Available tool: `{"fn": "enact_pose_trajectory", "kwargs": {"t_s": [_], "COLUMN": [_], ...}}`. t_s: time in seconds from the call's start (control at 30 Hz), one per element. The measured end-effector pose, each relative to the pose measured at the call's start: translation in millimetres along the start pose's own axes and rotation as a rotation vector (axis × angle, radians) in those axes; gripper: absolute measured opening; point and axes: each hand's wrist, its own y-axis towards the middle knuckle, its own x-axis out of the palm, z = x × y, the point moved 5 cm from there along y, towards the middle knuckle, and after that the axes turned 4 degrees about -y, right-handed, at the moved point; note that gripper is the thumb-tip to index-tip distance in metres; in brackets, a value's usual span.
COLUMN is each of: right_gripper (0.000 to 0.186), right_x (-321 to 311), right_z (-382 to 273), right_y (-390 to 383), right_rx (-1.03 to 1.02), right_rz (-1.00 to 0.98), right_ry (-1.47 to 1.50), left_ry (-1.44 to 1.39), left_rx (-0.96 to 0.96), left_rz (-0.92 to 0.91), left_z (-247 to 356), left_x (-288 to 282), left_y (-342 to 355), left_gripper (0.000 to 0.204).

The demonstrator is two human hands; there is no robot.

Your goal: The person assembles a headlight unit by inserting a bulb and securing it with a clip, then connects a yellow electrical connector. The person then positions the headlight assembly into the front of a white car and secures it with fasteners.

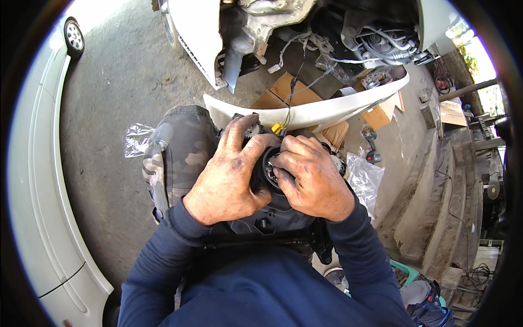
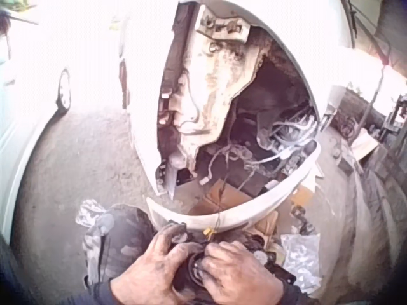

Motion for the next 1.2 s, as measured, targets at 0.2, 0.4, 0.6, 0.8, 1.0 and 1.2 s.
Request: {"fn": "enact_pose_trajectory", "kwargs": {"t_s": [0.2, 0.4, 0.6, 0.8, 1.0, 1.2], "right_gripper": [0.017, 0.017, 0.017, 0.031, 0.021, 0.027], "right_x": [-3.9, -0.4, 4.7, 0.0, 5.1, 11.9], "right_z": [9.9, 15.0, 15.2, 13.0, 21.3, 26.6], "right_y": [-6.5, -12.7, -19.1, -29.1, -24.0, -22.5], "right_rx": [0.001, -0.029, -0.008, 0.039, 0.176, 0.244], "right_rz": [-0.018, 0.002, 0.166, 0.404, 0.406, 0.359], "right_ry": [0.001, 0.018, -0.014, -0.074, -0.196, -0.195], "left_ry": [0.29, 0.402, 0.422, 0.465, 0.495, 0.439], "left_rx": [0.076, 0.111, 0.133, 0.152, 0.143, 0.162], "left_rz": [0.012, -0.102, -0.124, -0.132, -0.188, -0.162], "left_z": [9.4, 13.9, 14.3, 21.3, 20.2, 17.7], "left_x": [1.5, 12.8, 9.1, 11.8, 16.2, 19.3], "left_y": [2.8, 6.0, 10.9, 11.7, 13.6, 9.4], "left_gripper": [0.05, 0.055, 0.061, 0.054, 0.047, 0.055]}}
